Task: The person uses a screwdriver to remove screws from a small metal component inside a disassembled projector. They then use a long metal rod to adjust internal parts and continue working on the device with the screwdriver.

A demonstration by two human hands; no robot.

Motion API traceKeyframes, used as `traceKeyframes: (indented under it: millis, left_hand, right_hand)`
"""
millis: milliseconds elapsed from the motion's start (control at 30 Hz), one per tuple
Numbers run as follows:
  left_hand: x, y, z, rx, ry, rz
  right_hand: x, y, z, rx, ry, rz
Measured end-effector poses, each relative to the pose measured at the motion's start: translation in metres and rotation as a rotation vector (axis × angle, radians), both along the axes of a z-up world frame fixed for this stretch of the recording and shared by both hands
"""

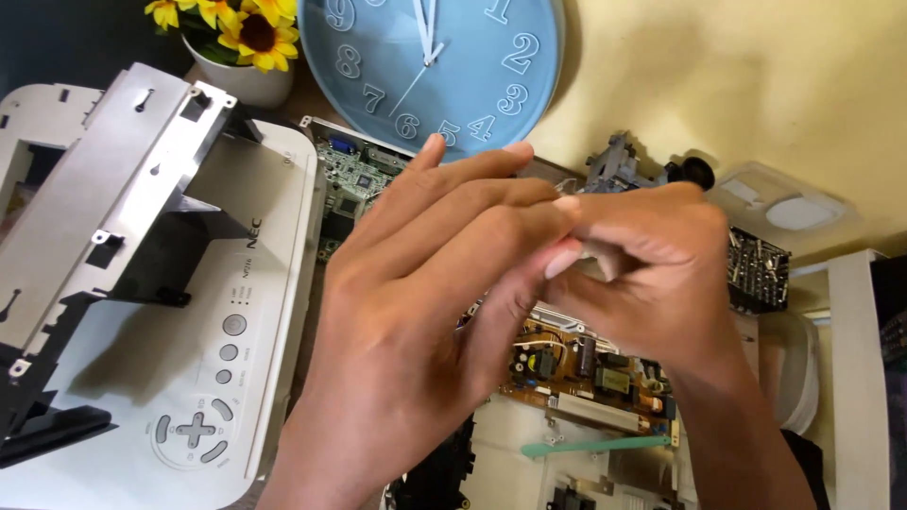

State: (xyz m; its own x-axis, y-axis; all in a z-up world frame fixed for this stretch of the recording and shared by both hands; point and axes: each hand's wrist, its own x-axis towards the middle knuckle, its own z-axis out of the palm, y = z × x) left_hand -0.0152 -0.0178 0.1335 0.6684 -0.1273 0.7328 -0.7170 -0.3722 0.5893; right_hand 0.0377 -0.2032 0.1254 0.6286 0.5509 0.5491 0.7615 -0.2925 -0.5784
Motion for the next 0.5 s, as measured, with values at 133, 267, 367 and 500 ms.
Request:
traceKeyframes:
  millis: [133,267,367,500]
  left_hand:
    - [0.004,-0.001,0.004,0.037,-0.095,-0.009]
    - [0.008,-0.015,-0.007,0.002,-0.164,0.094]
    - [0.012,-0.019,-0.017,-0.019,-0.111,0.092]
    - [0.008,-0.007,-0.012,0.058,-0.047,0.111]
  right_hand:
    - [-0.005,0.008,0.002,-0.004,-0.007,-0.133]
    - [-0.004,0.008,-0.010,0.080,-0.022,-0.154]
    - [-0.007,0.010,-0.008,0.096,0.014,-0.127]
    - [-0.006,0.006,0.008,-0.085,0.096,0.010]
